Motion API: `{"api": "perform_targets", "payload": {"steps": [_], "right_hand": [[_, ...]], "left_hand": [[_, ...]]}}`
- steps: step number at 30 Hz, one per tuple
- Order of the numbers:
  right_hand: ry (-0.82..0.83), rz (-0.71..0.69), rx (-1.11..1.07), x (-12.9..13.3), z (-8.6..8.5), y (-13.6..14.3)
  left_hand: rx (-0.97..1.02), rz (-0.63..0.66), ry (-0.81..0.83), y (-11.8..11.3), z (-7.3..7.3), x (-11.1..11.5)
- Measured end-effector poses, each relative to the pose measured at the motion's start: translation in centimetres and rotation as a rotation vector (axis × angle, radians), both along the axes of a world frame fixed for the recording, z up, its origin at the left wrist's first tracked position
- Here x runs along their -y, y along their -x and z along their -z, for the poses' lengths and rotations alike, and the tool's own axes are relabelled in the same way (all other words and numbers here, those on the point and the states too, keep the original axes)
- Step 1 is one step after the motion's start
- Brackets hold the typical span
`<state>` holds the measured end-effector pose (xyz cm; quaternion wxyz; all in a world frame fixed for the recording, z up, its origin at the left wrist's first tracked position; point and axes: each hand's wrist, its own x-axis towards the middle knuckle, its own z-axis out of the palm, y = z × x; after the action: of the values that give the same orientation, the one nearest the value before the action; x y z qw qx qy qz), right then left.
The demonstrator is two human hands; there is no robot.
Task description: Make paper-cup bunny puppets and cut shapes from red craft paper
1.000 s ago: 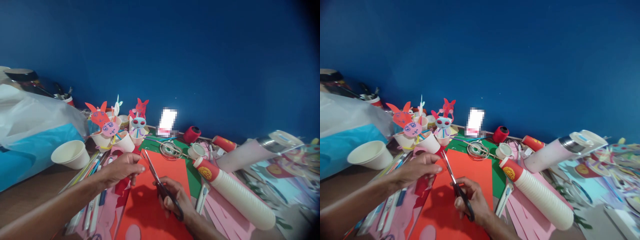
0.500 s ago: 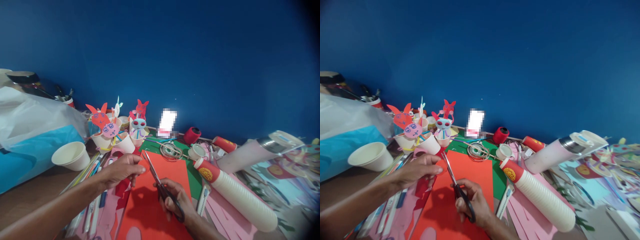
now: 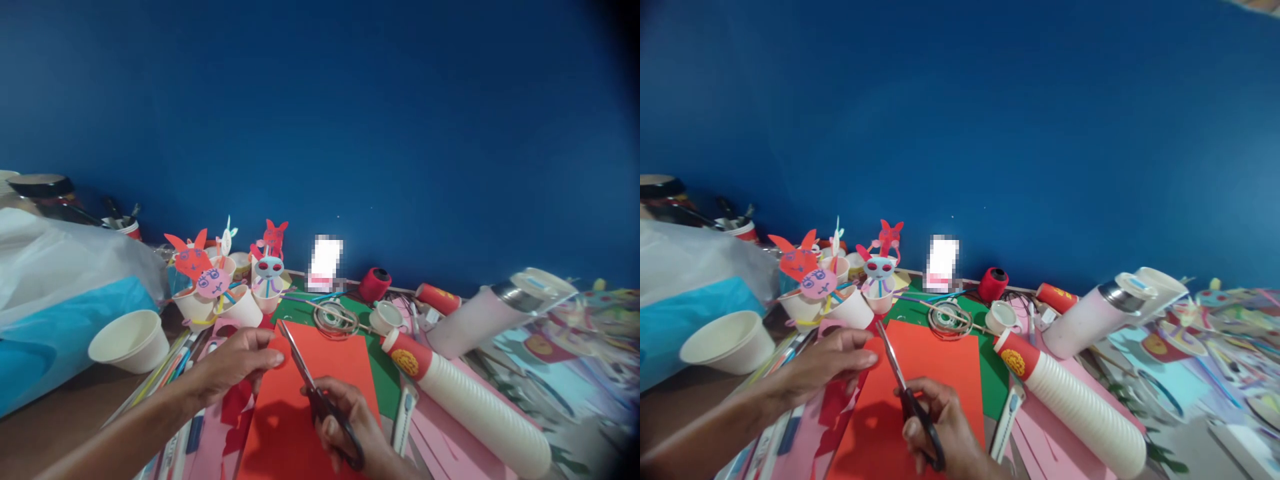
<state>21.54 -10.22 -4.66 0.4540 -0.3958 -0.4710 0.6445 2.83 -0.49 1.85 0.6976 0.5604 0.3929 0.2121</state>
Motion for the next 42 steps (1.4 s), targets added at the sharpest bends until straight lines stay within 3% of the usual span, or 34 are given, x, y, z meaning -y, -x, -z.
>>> {"api": "perform_targets", "payload": {"steps": [10,15,20,27,31,35,42], "right_hand": [[-0.095,0.077,-0.023,-0.7,-0.6,-0.6],[-0.179,0.122,-0.035,-1.1,-1.3,-0.7],[-0.14,0.253,0.002,-1.1,-2.3,-0.4],[0.006,0.184,0.062,-0.7,-3.2,-0.2],[-0.011,0.23,0.022,-0.8,-3.0,-0.3],[-0.022,0.296,-0.006,-0.8,-3.0,-0.4],[-0.029,0.401,0.002,-0.7,-3.4,0.2]], "left_hand": [[-0.036,0.016,-0.062,0.2,-0.2,0.0],[-0.059,0.097,-0.035,-0.5,-0.1,0.7],[-0.112,0.238,-0.014,-1.4,0.6,2.0],[-0.124,0.384,0.133,-1.9,1.4,3.1],[-0.031,0.283,0.287,-1.3,0.6,2.5],[0.016,0.153,0.305,-1.1,0.0,1.9],[0.078,0.071,0.312,-2.3,1.4,3.2]]}}
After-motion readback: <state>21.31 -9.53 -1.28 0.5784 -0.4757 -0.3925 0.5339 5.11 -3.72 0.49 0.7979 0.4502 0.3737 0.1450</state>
